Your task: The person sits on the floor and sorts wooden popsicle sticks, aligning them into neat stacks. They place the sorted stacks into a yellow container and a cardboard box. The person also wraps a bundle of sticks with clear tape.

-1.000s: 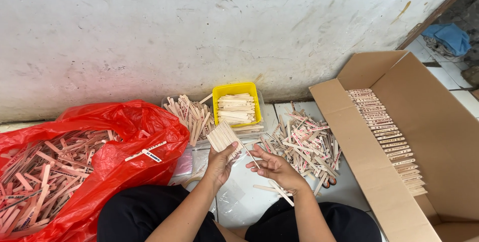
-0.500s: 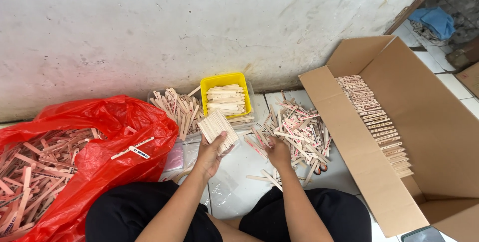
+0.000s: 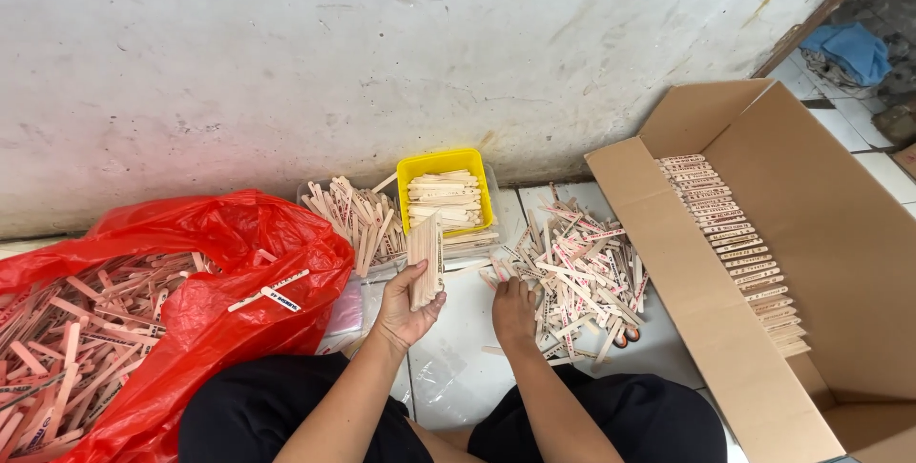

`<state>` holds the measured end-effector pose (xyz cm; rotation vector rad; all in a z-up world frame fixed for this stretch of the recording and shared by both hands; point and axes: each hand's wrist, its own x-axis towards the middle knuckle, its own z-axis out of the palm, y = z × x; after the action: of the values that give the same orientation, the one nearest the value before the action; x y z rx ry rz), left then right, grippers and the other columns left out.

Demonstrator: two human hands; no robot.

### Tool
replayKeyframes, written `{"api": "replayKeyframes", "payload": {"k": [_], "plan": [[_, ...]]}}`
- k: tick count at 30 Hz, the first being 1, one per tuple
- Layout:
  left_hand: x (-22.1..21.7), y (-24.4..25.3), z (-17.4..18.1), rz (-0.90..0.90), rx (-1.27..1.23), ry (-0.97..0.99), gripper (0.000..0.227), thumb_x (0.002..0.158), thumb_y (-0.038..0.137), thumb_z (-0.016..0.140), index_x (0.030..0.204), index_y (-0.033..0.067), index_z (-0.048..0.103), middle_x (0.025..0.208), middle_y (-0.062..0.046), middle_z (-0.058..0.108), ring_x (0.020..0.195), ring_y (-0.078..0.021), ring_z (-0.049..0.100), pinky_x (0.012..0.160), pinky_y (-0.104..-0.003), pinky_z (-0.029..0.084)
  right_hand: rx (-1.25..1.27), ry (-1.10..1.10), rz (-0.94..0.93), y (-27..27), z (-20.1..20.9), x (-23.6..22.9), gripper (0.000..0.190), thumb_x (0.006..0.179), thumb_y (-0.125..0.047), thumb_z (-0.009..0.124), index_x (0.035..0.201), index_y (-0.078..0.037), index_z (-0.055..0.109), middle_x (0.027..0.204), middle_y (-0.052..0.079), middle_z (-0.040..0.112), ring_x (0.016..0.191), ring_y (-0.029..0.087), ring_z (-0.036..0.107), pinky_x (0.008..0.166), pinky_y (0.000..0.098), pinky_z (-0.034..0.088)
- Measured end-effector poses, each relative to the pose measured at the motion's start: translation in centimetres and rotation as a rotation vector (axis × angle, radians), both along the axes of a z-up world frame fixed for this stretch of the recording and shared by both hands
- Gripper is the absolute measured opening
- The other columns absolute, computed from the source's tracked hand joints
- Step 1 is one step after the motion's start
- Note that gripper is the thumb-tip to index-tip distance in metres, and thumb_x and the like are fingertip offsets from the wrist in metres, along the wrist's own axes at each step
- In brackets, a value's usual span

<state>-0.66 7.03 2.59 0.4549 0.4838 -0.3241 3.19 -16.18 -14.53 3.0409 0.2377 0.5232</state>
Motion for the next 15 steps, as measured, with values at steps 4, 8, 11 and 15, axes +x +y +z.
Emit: {"api": "replayKeyframes", "payload": {"k": [4,8,11,15], "plan": [[0.0,0.0,-0.3,-0.034,-0.007,-0.020,0.025,0.080,0.022,0.076,0.103,0.0111,0.072,0.086,-0.010,0.076,0.065,-0.0217,0.074,0.061,-0.035,0.066,0.007,-0.028,-0.044,-0.3,-0.5,0.3,0.011,0.095,-0.010,0.052,0.097,-0.007,0.062,0.099,0.008,0.052,0.093,0.027,0.052,0.076,0.0402,0.039],[0.4,-0.1,-1.9,-0.044,-0.013,-0.041,0.027,0.081,0.020,0.075,0.107,0.0107,0.073,0.088,-0.012,0.075,0.067,-0.0238,0.075,0.062,-0.037,0.067,0.035,-0.043,0.046,-0.7,-1.3,0.5,0.012,0.094,-0.011,0.050,0.091,-0.009,0.061,0.096,0.008,0.050,0.093,0.027,0.049,0.077,0.0401,0.036],[0.5,0.0,-2.3,-0.014,0.005,-0.045,0.031,0.082,0.018,0.074,0.113,0.0118,0.071,0.092,-0.013,0.076,0.070,-0.0258,0.075,0.067,-0.039,0.066,0.070,0.066,0.035,-0.7,-1.5,0.5,0.011,0.095,-0.011,0.048,0.097,-0.009,0.059,0.099,0.007,0.049,0.097,0.027,0.048,0.083,0.0394,0.033],[0.1,0.2,-0.1,0.036,0.035,-0.023,0.030,0.083,0.016,0.075,0.112,0.0137,0.070,0.094,-0.012,0.077,0.072,-0.0248,0.076,0.069,-0.038,0.066,0.072,0.192,0.052,-1.5,-3.4,1.0,0.011,0.099,-0.014,0.050,0.107,-0.012,0.058,0.099,0.004,0.052,0.104,0.023,0.048,0.094,0.0396,0.030]]}}
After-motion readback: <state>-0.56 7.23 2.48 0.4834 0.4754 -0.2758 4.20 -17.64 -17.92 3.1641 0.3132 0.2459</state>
